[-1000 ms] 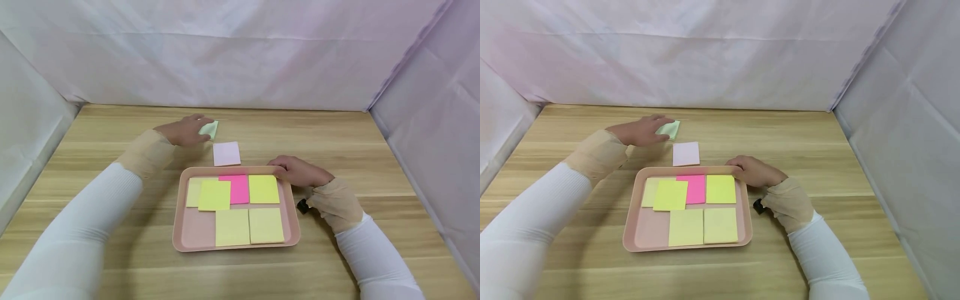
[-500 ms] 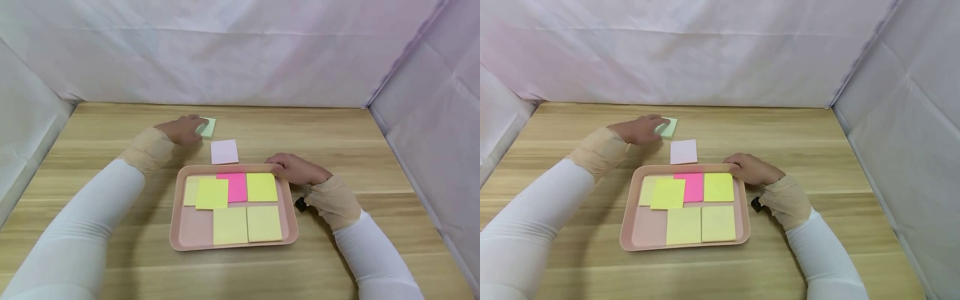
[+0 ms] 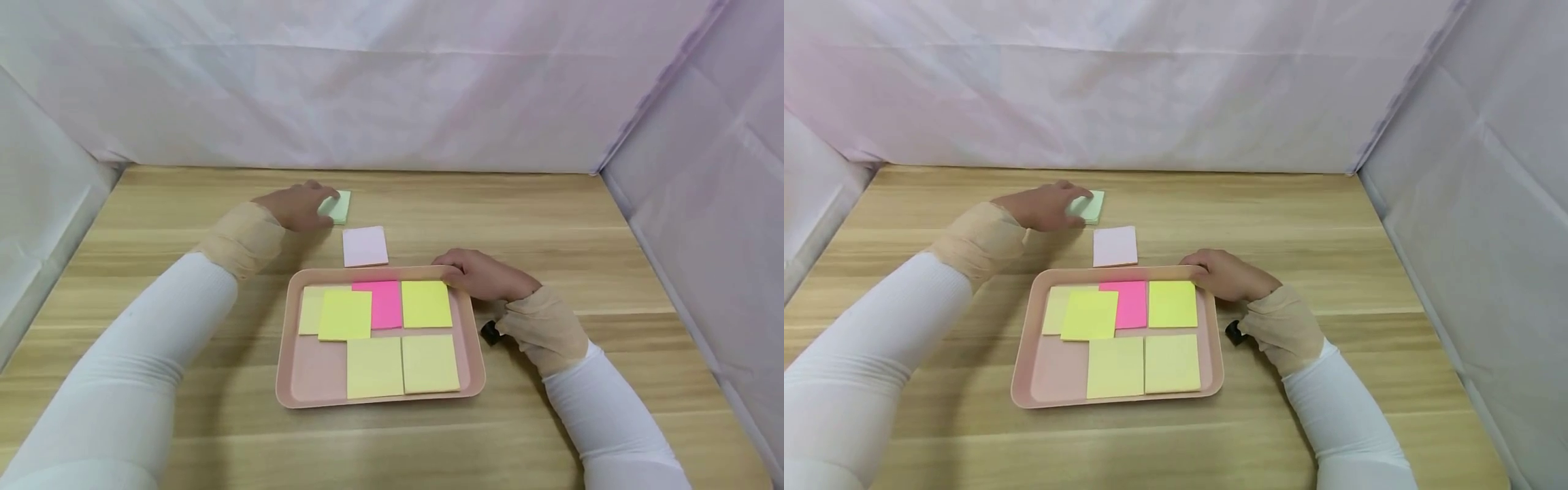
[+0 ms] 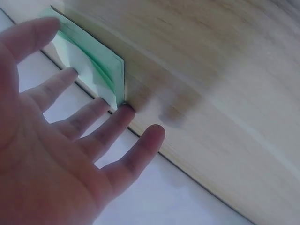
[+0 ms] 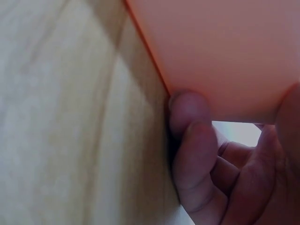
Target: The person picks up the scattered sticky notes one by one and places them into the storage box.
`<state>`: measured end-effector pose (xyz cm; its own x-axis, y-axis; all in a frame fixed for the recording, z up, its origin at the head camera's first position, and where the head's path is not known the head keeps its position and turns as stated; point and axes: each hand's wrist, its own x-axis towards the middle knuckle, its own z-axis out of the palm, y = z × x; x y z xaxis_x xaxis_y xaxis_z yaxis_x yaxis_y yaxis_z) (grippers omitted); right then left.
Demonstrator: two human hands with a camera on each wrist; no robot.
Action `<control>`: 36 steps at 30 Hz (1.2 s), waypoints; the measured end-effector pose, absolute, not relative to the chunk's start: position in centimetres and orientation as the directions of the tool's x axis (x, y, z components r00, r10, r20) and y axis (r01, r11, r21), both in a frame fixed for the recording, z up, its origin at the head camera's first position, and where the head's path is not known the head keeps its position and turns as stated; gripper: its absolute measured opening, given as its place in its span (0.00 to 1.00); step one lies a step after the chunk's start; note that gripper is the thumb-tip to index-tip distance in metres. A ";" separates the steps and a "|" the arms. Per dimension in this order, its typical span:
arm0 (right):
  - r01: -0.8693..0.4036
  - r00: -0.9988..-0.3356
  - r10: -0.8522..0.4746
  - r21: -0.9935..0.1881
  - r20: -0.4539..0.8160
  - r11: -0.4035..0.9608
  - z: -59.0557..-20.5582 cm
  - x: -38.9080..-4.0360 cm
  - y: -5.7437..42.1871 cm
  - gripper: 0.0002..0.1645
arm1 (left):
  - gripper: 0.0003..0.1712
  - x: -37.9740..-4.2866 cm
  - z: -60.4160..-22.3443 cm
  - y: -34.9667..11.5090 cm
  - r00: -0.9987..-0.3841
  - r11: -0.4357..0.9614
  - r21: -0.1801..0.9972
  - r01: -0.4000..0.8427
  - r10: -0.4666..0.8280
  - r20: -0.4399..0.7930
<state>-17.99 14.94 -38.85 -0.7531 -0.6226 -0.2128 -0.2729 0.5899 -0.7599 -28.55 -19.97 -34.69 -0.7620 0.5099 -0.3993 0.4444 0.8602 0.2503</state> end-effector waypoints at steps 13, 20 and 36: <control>-0.260 -0.757 -0.620 -0.777 -0.205 0.574 -38.7 -17.9 14.6 0.15 | 0.30 -28.2 -34.4 -20.0 -0.783 0.872 0.225 0.435 0.490 -0.384; -0.282 -0.741 -0.636 -0.760 -0.215 0.586 -38.7 -17.8 14.6 0.15 | 0.33 -27.8 -34.4 -20.2 -0.787 0.862 0.239 0.447 0.506 -0.352; -0.268 -0.757 -0.617 -0.760 -0.214 0.592 -38.8 -18.0 14.9 0.15 | 0.47 -27.9 -35.0 -21.1 -0.885 0.897 0.276 0.346 0.410 -0.222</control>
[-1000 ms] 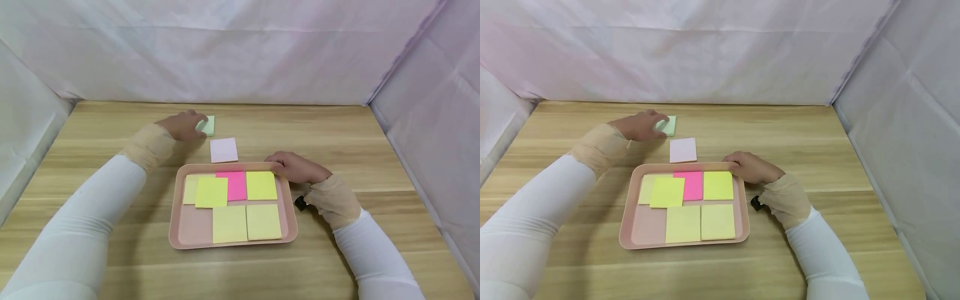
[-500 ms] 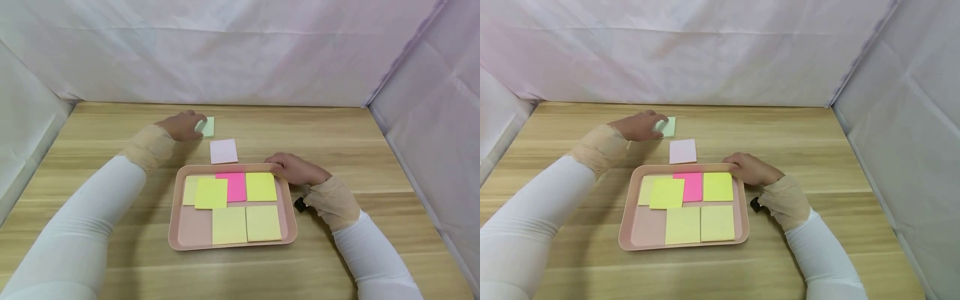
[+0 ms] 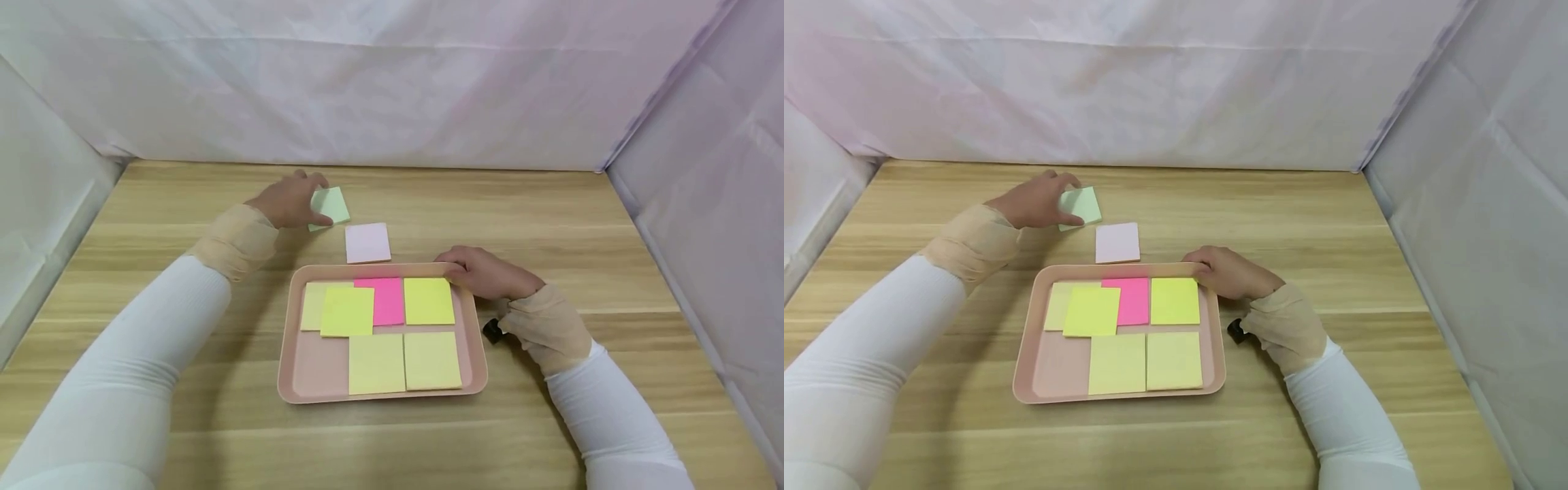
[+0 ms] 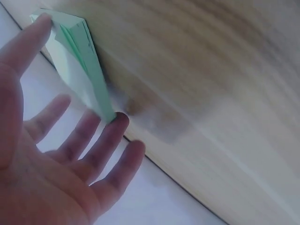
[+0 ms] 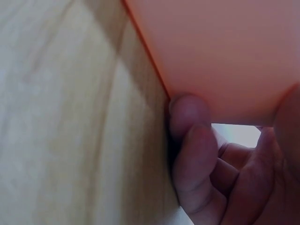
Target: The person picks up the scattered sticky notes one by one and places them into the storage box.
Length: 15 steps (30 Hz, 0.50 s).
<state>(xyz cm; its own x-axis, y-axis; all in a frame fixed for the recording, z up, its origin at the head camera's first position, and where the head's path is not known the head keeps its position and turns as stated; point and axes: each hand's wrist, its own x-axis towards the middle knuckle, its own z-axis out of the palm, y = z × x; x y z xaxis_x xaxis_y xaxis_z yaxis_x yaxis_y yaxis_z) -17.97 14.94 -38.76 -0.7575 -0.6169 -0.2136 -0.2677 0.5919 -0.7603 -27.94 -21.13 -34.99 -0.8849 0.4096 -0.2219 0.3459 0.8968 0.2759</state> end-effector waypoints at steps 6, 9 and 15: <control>-0.257 -0.751 -0.620 -0.764 -0.228 0.592 -38.8 -18.0 14.9 0.15 | 0.55 -27.5 -35.2 -21.3 -0.901 0.898 0.264 0.352 0.401 -0.163; -0.267 -0.753 -0.620 -0.760 -0.220 0.593 -38.8 -18.0 14.9 0.15 | 0.51 -27.4 -35.0 -21.4 -0.905 0.901 0.225 0.372 0.406 -0.130; -0.261 -0.756 -0.616 -0.763 -0.219 0.592 -38.7 -17.9 15.0 0.14 | 0.36 -26.7 -34.5 -21.3 -0.914 0.899 0.243 0.365 0.395 -0.091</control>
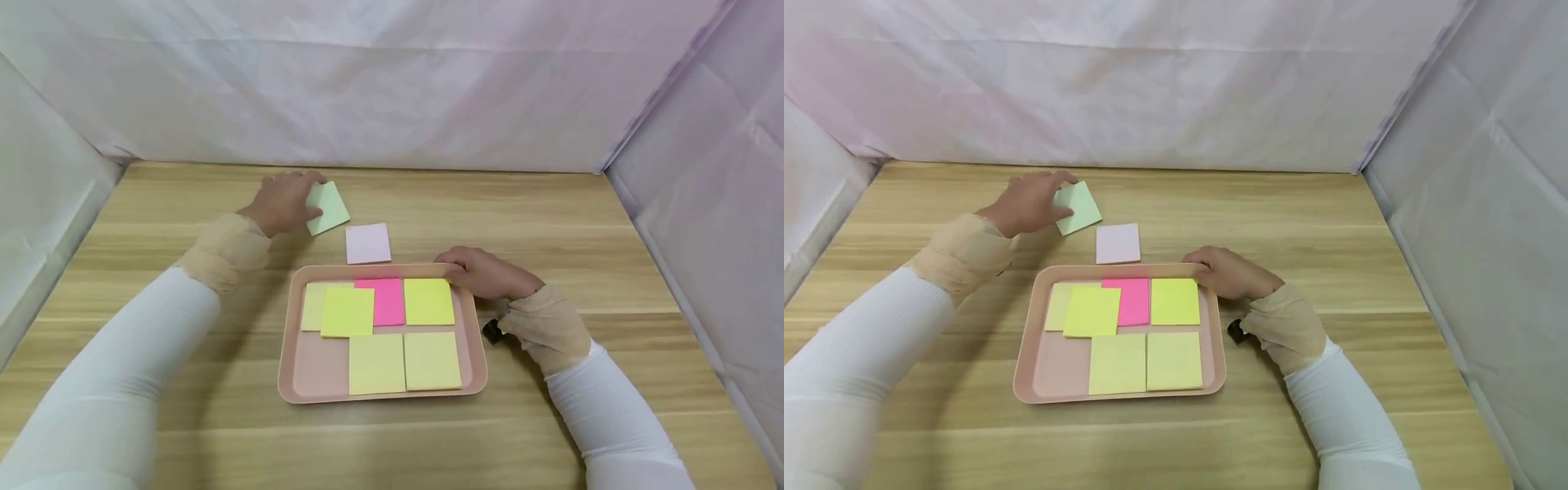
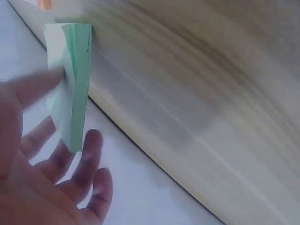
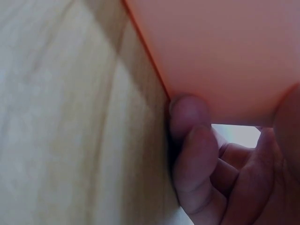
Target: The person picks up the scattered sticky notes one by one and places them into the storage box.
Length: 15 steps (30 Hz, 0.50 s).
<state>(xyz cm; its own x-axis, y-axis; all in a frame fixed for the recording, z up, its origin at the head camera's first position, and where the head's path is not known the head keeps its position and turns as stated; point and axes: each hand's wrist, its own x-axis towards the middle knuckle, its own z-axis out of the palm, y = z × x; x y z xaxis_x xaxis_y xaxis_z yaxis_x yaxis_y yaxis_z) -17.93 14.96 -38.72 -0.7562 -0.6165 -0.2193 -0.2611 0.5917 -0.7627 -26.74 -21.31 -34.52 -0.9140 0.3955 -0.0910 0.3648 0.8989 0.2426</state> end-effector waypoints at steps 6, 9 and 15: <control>-0.272 -0.763 -0.611 -0.753 -0.210 0.599 -38.8 -17.9 15.1 0.14 | 0.26 -26.2 -34.5 -21.4 -0.913 0.847 0.386 0.366 0.407 -0.027; -0.268 -0.769 -0.605 -0.755 -0.207 0.598 -38.7 -17.9 15.1 0.14 | 0.25 -26.0 -34.6 -21.4 -0.904 0.805 0.439 0.400 0.426 0.042; -0.249 -0.754 -0.615 -0.766 -0.230 0.593 -38.8 -17.9 15.0 0.14 | 0.23 -24.7 -34.3 -21.8 -0.870 0.763 0.424 0.487 0.465 0.162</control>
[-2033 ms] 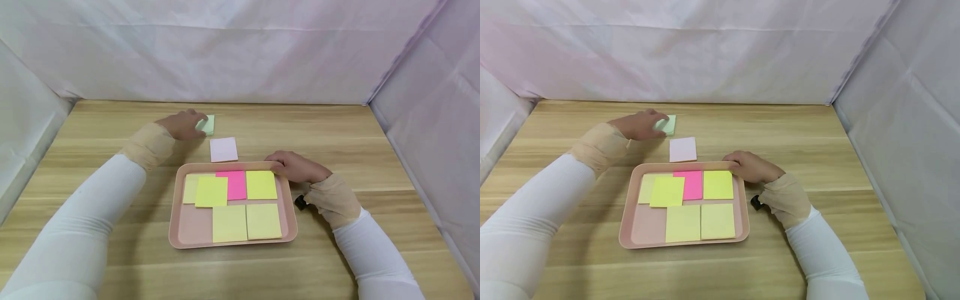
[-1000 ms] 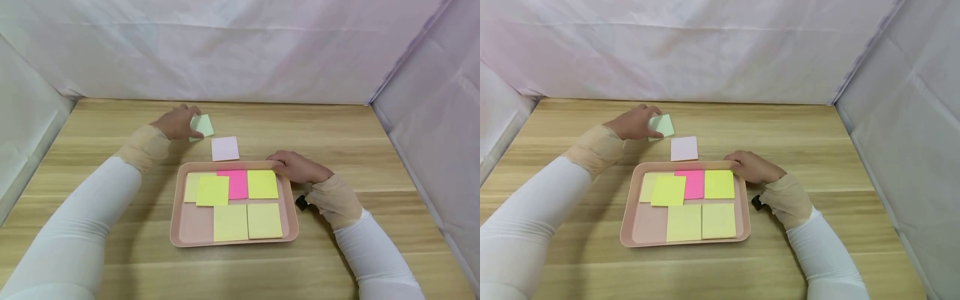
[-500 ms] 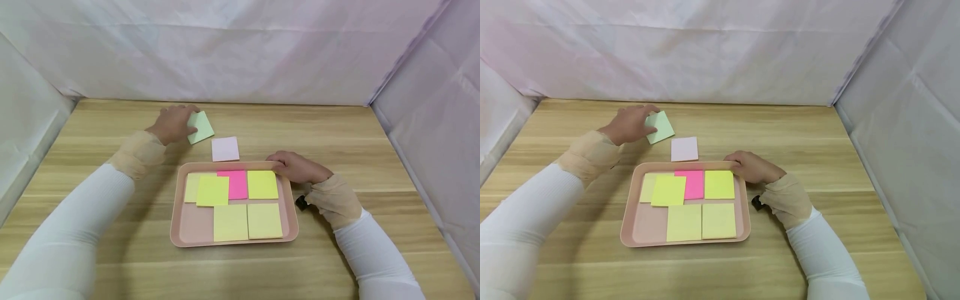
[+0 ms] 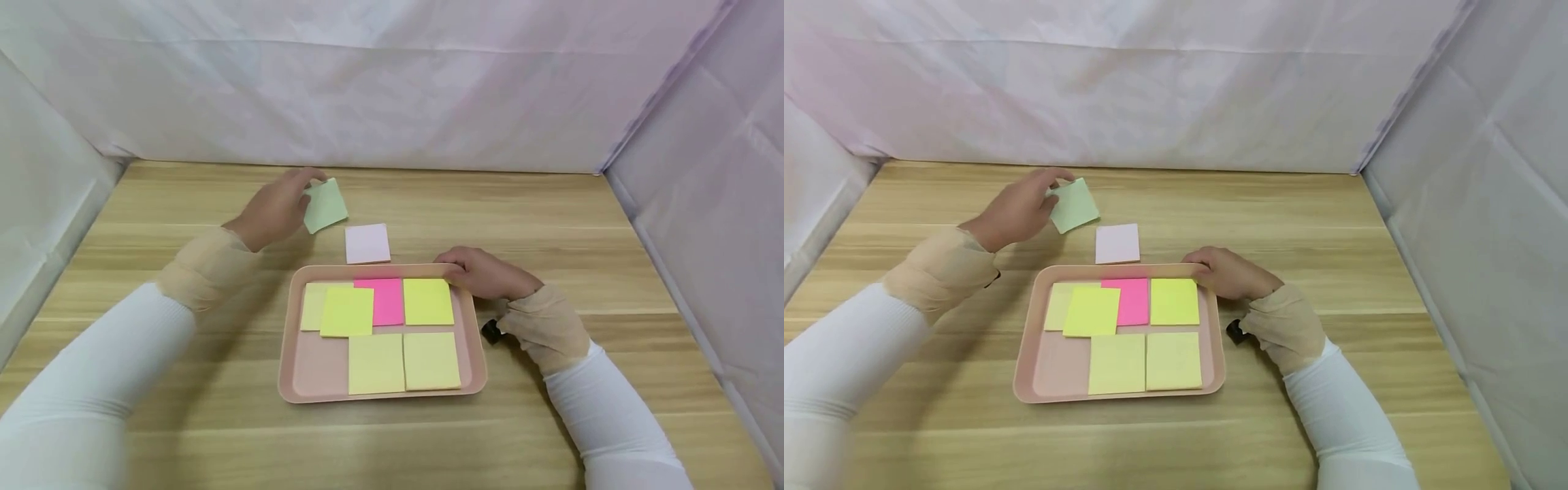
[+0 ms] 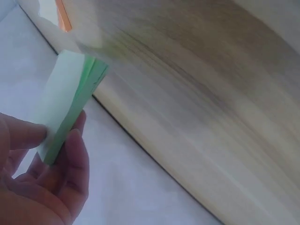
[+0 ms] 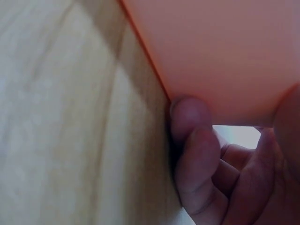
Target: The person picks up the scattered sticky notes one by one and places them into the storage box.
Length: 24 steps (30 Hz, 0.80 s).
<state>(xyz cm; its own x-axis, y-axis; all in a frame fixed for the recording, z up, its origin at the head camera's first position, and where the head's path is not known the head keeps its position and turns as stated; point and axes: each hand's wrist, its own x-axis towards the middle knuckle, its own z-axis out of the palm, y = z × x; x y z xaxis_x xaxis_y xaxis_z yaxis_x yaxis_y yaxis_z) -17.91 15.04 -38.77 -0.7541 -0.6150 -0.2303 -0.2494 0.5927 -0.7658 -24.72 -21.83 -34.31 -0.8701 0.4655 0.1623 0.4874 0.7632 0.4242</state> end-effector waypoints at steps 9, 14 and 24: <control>-0.240 -0.758 -0.610 -0.770 -0.232 0.591 -38.6 -17.9 14.9 0.14 | 0.22 -21.8 -32.2 -22.7 -0.820 0.731 0.376 0.570 0.476 0.317; -0.235 -0.769 -0.595 -0.763 -0.233 0.602 -38.6 -17.9 15.0 0.14 | 0.22 -19.7 -30.8 -22.5 -0.773 0.692 0.359 0.627 0.496 0.395; -0.235 -0.755 -0.615 -0.781 -0.229 0.579 -38.5 -17.9 15.1 0.14 | 0.20 -15.5 -29.6 -21.0 -0.694 0.583 0.375 0.720 0.607 0.387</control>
<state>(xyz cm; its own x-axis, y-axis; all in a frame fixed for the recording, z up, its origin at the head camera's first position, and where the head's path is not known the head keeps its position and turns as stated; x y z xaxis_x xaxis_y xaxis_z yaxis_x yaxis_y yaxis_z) -17.93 15.11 -38.54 -0.7549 -0.6146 -0.2287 -0.2351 0.5792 -0.7805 -15.50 -20.99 -29.60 -0.6936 0.6074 0.3873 0.7204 0.5832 0.3754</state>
